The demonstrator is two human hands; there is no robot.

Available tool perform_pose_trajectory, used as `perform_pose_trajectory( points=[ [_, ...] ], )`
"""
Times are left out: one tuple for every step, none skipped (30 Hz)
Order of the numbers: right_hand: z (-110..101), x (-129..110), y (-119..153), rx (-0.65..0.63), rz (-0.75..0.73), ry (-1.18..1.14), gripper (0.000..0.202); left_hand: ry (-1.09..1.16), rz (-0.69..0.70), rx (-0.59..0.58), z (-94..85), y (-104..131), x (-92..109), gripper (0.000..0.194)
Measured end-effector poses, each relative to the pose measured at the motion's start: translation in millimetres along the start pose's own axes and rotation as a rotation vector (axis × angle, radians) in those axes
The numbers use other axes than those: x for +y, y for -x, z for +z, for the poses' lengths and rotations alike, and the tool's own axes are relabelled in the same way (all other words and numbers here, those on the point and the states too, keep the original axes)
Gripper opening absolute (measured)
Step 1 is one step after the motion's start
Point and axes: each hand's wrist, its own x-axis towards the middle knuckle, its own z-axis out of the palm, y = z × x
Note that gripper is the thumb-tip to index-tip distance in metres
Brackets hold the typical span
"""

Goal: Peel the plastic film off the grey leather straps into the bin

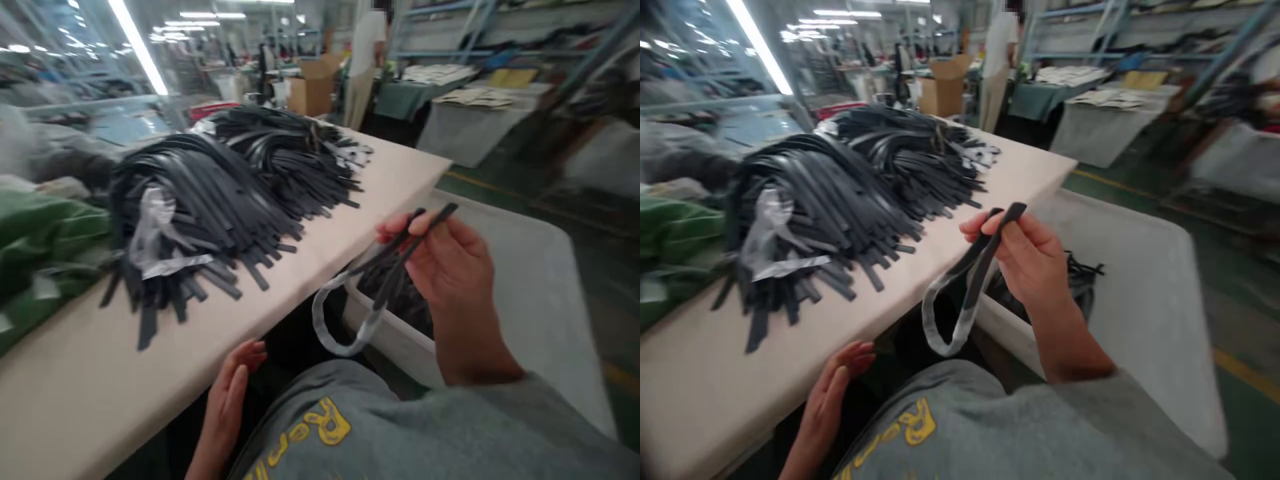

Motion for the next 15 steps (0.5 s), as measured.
perform_pose_trajectory(
  points=[
    [-18.7,2.1,-3.5,0.044,-0.035,0.089,0.03,-0.007,-0.067,0.002,-2.7,-1.8,-8.8,0.054],
    [-37.5,5.9,-7.5,0.078,-0.076,0.171,0.03,-0.021,-0.121,-0.007,-4.9,-2.6,-16.9,0.056],
    [-56.4,11.7,-12.8,0.104,-0.121,0.247,0.029,-0.035,-0.165,-0.019,-6.4,-2.6,-24.1,0.056],
    [-75.5,20.0,-19.7,0.123,-0.169,0.32,0.028,-0.044,-0.196,-0.031,-7.1,-2.4,-30.5,0.057],
    [-94.7,30.8,-28.5,0.137,-0.217,0.391,0.026,-0.047,-0.22,-0.045,-7.0,-2.2,-35.9,0.057],
    [-113.9,44.0,-38.8,0.145,-0.258,0.464,0.024,-0.049,-0.241,-0.059,-6.4,-2.4,-40.4,0.058],
    [-132.7,59.0,-49.9,0.152,-0.283,0.544,0.023,-0.052,-0.256,-0.066,-5.5,-3.0,-44.0,0.059],
    [-150.3,75.4,-60.6,0.164,-0.288,0.633,0.023,-0.059,-0.266,-0.072,-4.6,-4.3,-46.7,0.06],
    [-165.9,92.2,-69.8,0.172,-0.266,0.736,0.023,-0.074,-0.271,-0.07,-3.8,-5.9,-48.6,0.061],
    [-178.9,108.8,-76.3,0.165,-0.199,0.866,0.023,-0.093,-0.276,-0.073,-3.4,-7.7,-49.7,0.06],
    [-188.7,124.5,-79.3,0.139,-0.088,1.0,0.024,-0.112,-0.282,-0.08,-3.4,-9.5,-50.1,0.059],
    [-194.9,138.7,-78.1,0.092,0.035,1.115,0.025,-0.125,-0.289,-0.091,-3.6,-10.9,-50.0,0.058],
    [-197.7,151.0,-72.7,0.029,0.156,1.2,0.026,-0.131,-0.3,-0.108,-3.8,-11.8,-49.8,0.058],
    [-197.6,161.3,-63.4,-0.042,0.257,1.249,0.025,-0.129,-0.315,-0.132,-3.9,-12.2,-49.5,0.059],
    [-195.3,169.4,-50.9,-0.119,0.326,1.266,0.025,-0.123,-0.326,-0.151,-3.5,-11.9,-49.6,0.06]
  ],
)
